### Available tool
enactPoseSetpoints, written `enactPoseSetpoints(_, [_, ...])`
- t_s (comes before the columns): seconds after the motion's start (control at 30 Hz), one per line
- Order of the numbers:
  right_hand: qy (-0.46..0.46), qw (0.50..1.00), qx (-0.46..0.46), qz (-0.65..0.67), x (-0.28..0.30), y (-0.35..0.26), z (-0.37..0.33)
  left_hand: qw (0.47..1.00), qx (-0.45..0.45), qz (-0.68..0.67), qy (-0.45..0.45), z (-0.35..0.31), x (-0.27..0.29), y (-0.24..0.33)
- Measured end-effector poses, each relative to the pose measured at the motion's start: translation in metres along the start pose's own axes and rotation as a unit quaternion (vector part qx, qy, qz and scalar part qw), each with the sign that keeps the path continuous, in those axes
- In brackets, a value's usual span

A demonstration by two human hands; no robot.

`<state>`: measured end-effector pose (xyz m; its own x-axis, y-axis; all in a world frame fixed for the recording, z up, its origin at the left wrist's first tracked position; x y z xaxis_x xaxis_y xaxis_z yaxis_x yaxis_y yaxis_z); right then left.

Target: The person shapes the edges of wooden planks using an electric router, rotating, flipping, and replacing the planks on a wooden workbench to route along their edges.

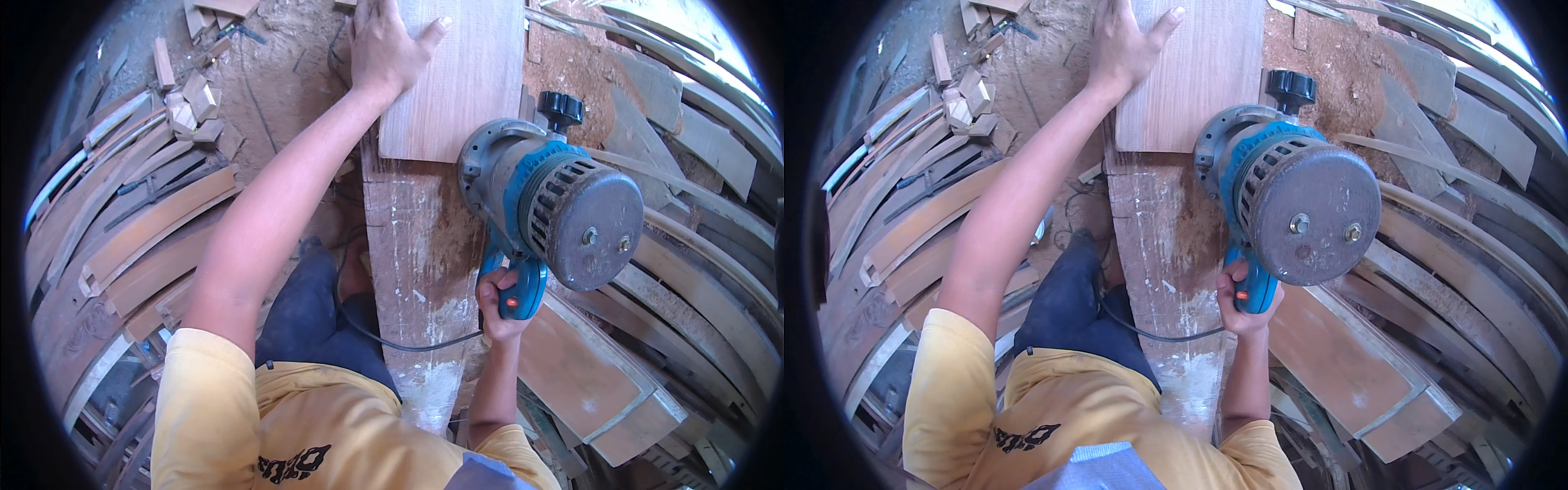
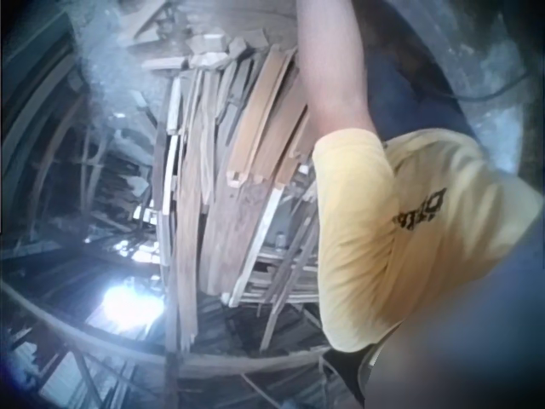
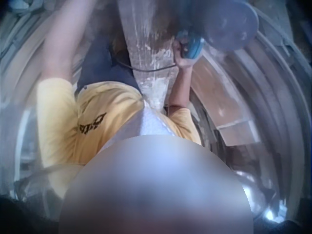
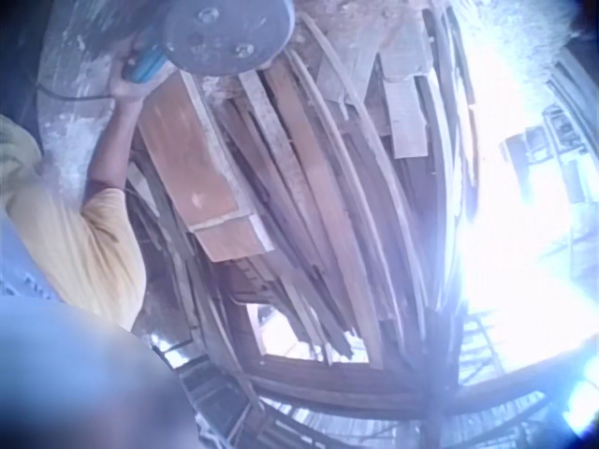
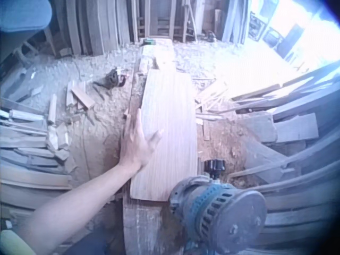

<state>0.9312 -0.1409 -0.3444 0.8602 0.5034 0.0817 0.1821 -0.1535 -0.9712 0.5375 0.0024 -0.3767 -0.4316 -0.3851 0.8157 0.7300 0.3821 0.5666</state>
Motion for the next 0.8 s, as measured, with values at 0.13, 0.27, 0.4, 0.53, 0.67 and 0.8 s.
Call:
enactPoseSetpoints(0.13, [-0.013,1.000,-0.001,0.026,-0.005,0.001,0.004,1.000,0.014,0.011,-0.013,0.002,-0.002,-0.006])
enactPoseSetpoints(0.27, [-0.037,0.999,0.024,0.004,-0.003,0.000,0.014,1.000,0.007,0.012,-0.019,0.004,-0.008,-0.005])
enactPoseSetpoints(0.4, [-0.061,0.998,0.028,0.009,-0.007,-0.003,0.020,1.000,0.000,0.008,-0.022,0.005,-0.010,-0.004])
enactPoseSetpoints(0.53, [-0.040,0.998,0.007,0.047,-0.006,0.003,0.025,0.999,0.005,0.043,-0.009,-0.001,-0.007,-0.004])
enactPoseSetpoints(0.67, [-0.028,0.999,0.028,0.037,-0.005,0.002,0.035,1.000,-0.001,-0.004,0.000,0.000,-0.011,-0.012])
enactPoseSetpoints(0.8, [0.000,0.995,0.037,0.088,-0.011,-0.002,0.047,0.999,-0.006,0.021,0.028,-0.005,-0.015,-0.018])
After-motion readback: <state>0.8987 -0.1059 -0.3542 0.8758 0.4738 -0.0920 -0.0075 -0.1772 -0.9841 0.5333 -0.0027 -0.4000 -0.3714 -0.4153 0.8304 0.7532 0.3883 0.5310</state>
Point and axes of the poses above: each hand's wrist, its own z-axis towards the middle knuckle, its own x-axis out of the back of the hand, y = z × x, the point moved 10 cm from there along z, towards the middle knuckle, and after that the axes turned 9 degrees about -y, right-handed, at the moved point
